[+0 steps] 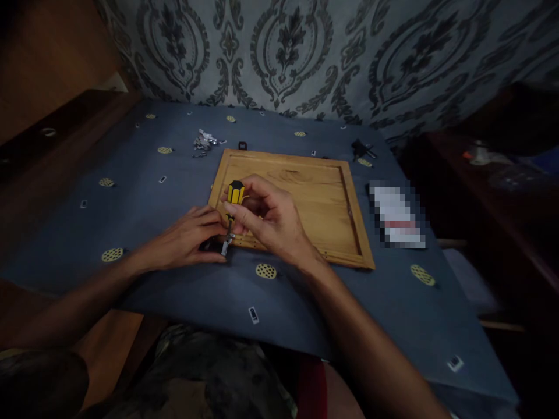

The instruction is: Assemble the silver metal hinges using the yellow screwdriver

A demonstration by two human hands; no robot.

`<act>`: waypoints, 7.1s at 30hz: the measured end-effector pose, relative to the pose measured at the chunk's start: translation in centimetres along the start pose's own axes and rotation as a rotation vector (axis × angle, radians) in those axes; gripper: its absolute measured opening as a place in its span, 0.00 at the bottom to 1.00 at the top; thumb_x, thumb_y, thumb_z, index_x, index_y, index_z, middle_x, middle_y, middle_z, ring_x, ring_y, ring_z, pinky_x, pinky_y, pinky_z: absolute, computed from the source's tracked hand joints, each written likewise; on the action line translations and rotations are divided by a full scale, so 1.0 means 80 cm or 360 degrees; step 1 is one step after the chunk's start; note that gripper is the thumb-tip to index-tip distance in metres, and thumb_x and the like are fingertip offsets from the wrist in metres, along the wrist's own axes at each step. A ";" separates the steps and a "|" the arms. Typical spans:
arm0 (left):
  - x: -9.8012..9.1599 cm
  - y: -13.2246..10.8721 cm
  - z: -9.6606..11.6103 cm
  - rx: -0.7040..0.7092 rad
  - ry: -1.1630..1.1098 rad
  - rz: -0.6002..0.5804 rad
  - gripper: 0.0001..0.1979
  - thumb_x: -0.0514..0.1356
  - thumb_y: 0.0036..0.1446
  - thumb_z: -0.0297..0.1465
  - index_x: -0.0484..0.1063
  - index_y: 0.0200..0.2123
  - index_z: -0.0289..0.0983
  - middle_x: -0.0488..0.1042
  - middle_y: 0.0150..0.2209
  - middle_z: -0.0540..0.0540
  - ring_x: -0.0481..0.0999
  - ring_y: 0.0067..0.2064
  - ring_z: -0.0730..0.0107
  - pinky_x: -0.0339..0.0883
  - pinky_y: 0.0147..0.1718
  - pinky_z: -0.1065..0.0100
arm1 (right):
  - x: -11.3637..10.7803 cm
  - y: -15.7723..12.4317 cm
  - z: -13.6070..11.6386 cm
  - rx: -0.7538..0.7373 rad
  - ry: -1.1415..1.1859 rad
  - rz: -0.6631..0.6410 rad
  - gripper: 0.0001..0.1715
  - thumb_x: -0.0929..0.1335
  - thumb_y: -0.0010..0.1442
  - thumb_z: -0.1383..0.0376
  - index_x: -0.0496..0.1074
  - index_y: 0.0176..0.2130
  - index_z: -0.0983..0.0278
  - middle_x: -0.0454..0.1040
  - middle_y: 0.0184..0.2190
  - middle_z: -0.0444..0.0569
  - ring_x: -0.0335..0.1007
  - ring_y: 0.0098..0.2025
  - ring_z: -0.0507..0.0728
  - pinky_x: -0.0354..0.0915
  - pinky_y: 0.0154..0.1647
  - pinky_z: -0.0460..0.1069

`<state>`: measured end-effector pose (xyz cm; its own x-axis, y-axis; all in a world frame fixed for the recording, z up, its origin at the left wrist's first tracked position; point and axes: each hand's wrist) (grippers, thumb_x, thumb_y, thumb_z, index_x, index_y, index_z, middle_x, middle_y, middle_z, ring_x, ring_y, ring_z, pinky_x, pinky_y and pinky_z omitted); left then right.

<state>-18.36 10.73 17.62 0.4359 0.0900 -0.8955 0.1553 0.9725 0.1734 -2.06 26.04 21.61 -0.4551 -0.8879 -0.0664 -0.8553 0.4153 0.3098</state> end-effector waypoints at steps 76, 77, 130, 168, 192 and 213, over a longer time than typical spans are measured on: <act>-0.002 0.001 0.001 0.0016 0.0039 -0.0014 0.19 0.66 0.65 0.48 0.77 0.46 0.38 0.75 0.49 0.42 0.71 0.54 0.53 0.66 0.52 0.56 | 0.006 -0.002 -0.003 -0.0050 -0.0029 0.0142 0.24 0.80 0.54 0.48 0.73 0.34 0.61 0.76 0.26 0.41 0.71 0.20 0.49 0.70 0.21 0.46; -0.003 0.001 0.001 0.0018 0.0047 -0.0014 0.19 0.66 0.65 0.49 0.77 0.46 0.38 0.75 0.47 0.43 0.71 0.53 0.53 0.66 0.51 0.56 | 0.008 -0.002 -0.004 -0.0082 -0.0031 0.0196 0.24 0.80 0.55 0.47 0.72 0.34 0.60 0.76 0.27 0.41 0.71 0.20 0.49 0.69 0.20 0.46; -0.002 0.000 0.002 0.0014 -0.0004 -0.0019 0.17 0.67 0.65 0.46 0.76 0.45 0.39 0.75 0.49 0.42 0.72 0.54 0.52 0.68 0.54 0.53 | 0.005 -0.001 -0.001 -0.0074 -0.0027 0.0159 0.21 0.81 0.54 0.50 0.73 0.35 0.59 0.82 0.35 0.43 0.70 0.19 0.48 0.72 0.20 0.46; -0.002 0.000 0.001 0.0045 0.0058 -0.0002 0.19 0.67 0.65 0.46 0.76 0.46 0.36 0.74 0.46 0.42 0.72 0.52 0.53 0.67 0.52 0.55 | 0.001 -0.002 -0.004 -0.0135 -0.0092 0.0158 0.18 0.79 0.58 0.51 0.80 0.40 0.60 0.83 0.37 0.44 0.71 0.20 0.47 0.72 0.21 0.46; -0.005 0.001 0.002 0.0019 0.0038 -0.0049 0.20 0.69 0.64 0.44 0.76 0.48 0.35 0.74 0.47 0.41 0.72 0.54 0.52 0.66 0.52 0.55 | 0.007 -0.005 -0.005 -0.0301 -0.0193 0.0534 0.20 0.78 0.59 0.49 0.70 0.36 0.56 0.78 0.33 0.42 0.69 0.19 0.48 0.68 0.18 0.46; -0.004 0.000 0.003 0.0018 0.0079 -0.0051 0.20 0.67 0.65 0.47 0.75 0.46 0.36 0.74 0.46 0.42 0.71 0.53 0.53 0.67 0.52 0.55 | 0.007 -0.003 0.006 -0.0199 -0.0162 0.0250 0.20 0.80 0.57 0.54 0.70 0.36 0.56 0.75 0.31 0.40 0.70 0.20 0.49 0.69 0.18 0.46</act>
<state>-18.32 10.66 18.01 0.3860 0.0697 -0.9199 0.1785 0.9727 0.1486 -2.22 25.51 21.04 -0.6086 -0.7870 -0.1012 -0.7373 0.5137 0.4387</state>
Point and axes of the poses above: each hand's wrist, its own y-axis towards the middle knuckle, its own x-axis out of the palm, z = x × y
